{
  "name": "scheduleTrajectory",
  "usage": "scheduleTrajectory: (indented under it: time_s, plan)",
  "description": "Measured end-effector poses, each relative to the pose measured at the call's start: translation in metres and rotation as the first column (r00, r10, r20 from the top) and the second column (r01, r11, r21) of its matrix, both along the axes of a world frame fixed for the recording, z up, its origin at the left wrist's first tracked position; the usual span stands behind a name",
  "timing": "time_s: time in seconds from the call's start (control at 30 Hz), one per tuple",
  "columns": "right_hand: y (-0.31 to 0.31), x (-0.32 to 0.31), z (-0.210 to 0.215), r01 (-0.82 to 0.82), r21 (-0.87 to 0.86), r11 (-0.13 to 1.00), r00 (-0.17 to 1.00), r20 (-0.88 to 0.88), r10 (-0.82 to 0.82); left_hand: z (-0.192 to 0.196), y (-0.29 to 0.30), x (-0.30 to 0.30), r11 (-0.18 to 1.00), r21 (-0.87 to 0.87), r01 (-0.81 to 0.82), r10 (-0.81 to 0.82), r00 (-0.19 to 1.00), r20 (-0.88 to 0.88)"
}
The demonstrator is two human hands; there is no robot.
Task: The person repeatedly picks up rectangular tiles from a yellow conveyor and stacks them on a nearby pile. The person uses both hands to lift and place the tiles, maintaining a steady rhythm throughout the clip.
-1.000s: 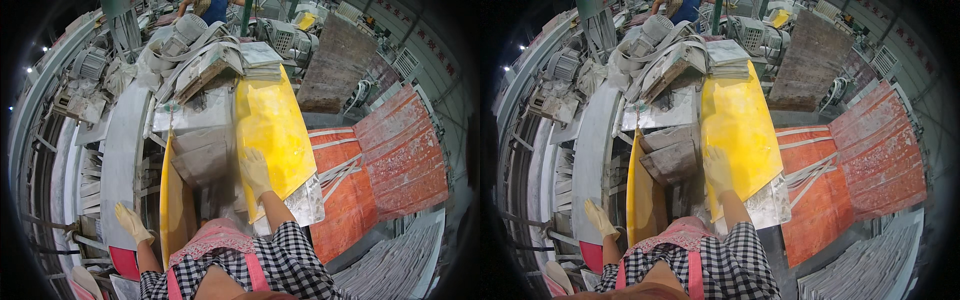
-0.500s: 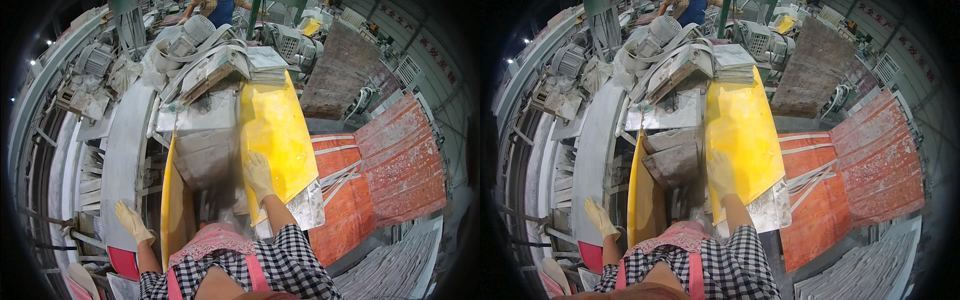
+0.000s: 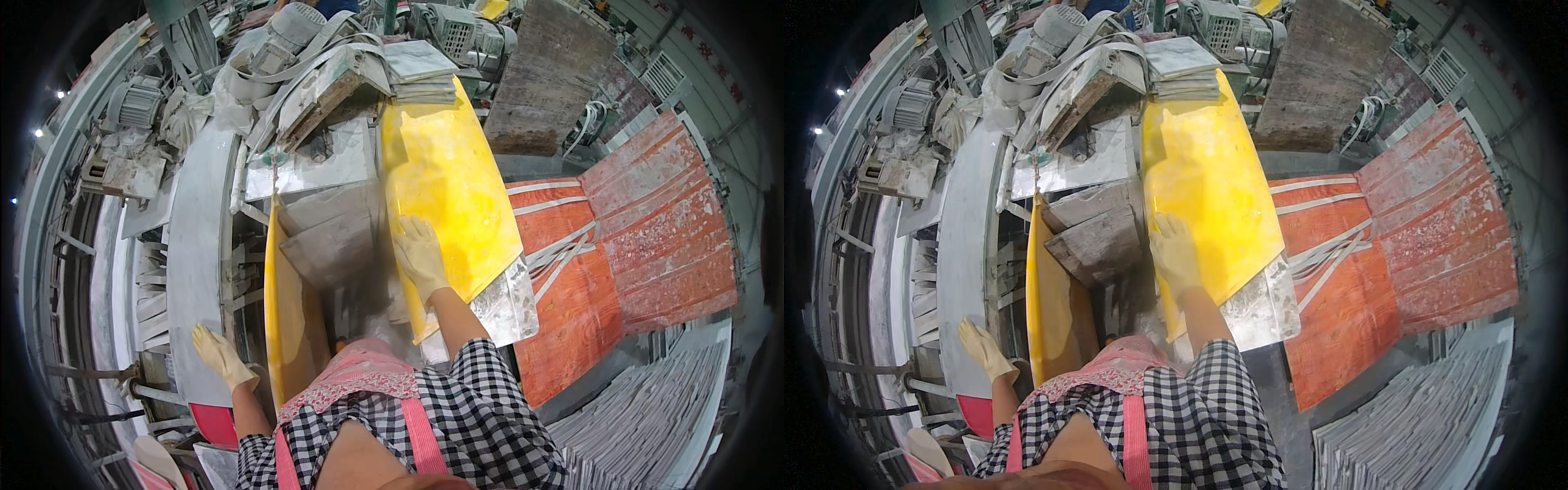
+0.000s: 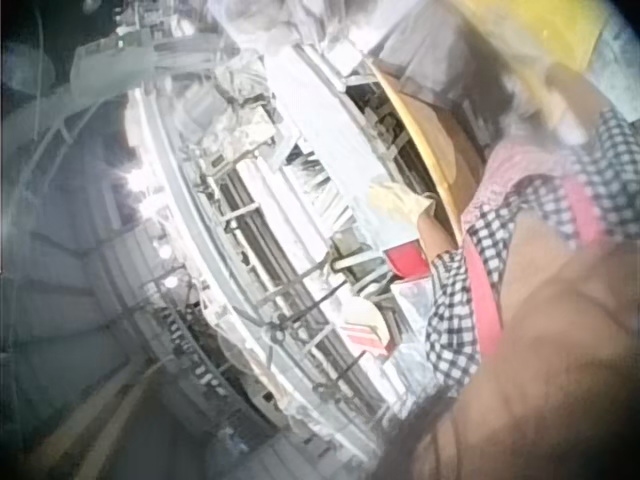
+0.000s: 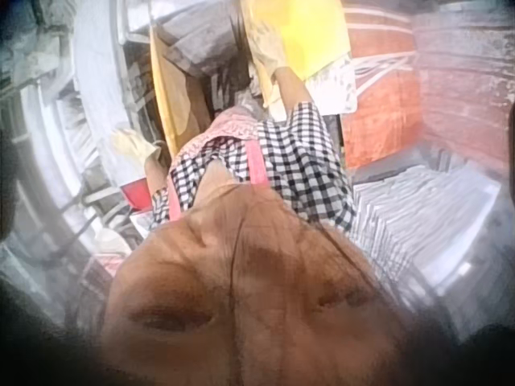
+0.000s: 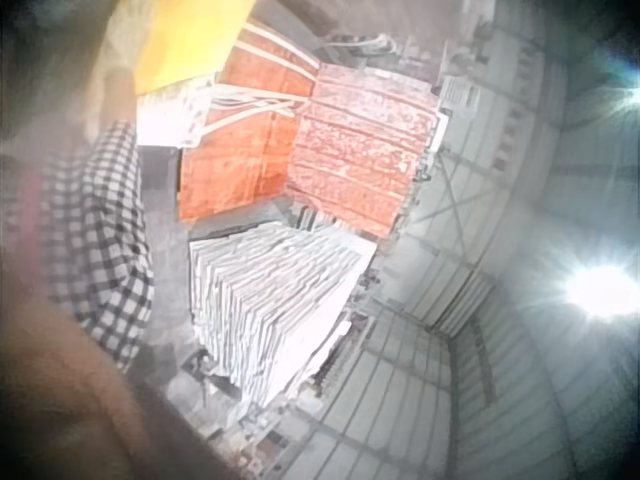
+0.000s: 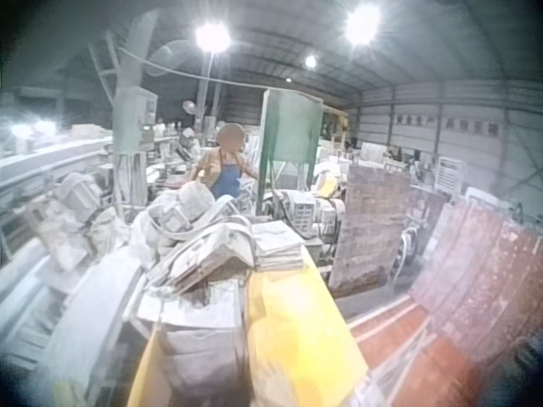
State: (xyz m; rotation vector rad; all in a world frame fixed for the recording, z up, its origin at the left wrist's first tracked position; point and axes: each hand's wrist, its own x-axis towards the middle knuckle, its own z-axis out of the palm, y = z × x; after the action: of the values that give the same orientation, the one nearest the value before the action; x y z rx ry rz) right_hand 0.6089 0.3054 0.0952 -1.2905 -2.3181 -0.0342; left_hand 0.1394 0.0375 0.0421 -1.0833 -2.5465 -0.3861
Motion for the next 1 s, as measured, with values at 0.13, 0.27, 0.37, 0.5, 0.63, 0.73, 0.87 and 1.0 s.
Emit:
scheduleTrajectory:
  time_s: [0.13,0.27,0.37,0.5,0.63,0.73,0.87,1.0]
  plan:
    - [-0.001,-0.004,-0.006,0.044,-0.007,0.999,0.998,-0.032,-0.045,-0.007,0.000,-0.010,0.999,0.036,-0.002,0.003,1.000,-0.019]
    - [-0.001,0.001,-0.003,0.025,0.026,0.999,0.996,-0.090,-0.023,-0.008,-0.002,-0.015,0.998,0.026,0.063,-0.063,0.998,0.002]
    - [-0.005,0.003,0.000,0.036,0.012,0.999,0.993,-0.110,-0.034,-0.007,-0.001,-0.021,0.998,0.005,0.061,-0.061,0.998,-0.012]
    - [-0.004,0.000,0.003,0.030,0.016,0.999,0.994,-0.108,-0.028,-0.007,-0.001,-0.026,0.998,-0.037,0.060,-0.060,0.998,0.006]
    - [-0.002,-0.002,0.003,0.022,0.024,0.999,0.992,-0.126,-0.019,-0.012,-0.003,-0.029,0.998,-0.020,0.060,-0.060,0.998,-0.006]
    - [-0.003,-0.001,0.006,0.012,0.013,1.000,0.991,-0.135,-0.010,-0.015,-0.004,-0.031,0.998,-0.004,0.064,-0.064,0.998,-0.010]
    - [-0.004,-0.001,0.010,0.007,0.023,1.000,0.992,-0.128,-0.004,-0.017,-0.004,-0.031,0.999,-0.006,0.049,-0.049,0.999,0.010]
    - [-0.004,-0.003,0.012,0.027,0.017,0.999,0.993,-0.115,-0.025,-0.011,-0.002,-0.024,0.999,-0.001,0.035,-0.035,0.999,0.037]
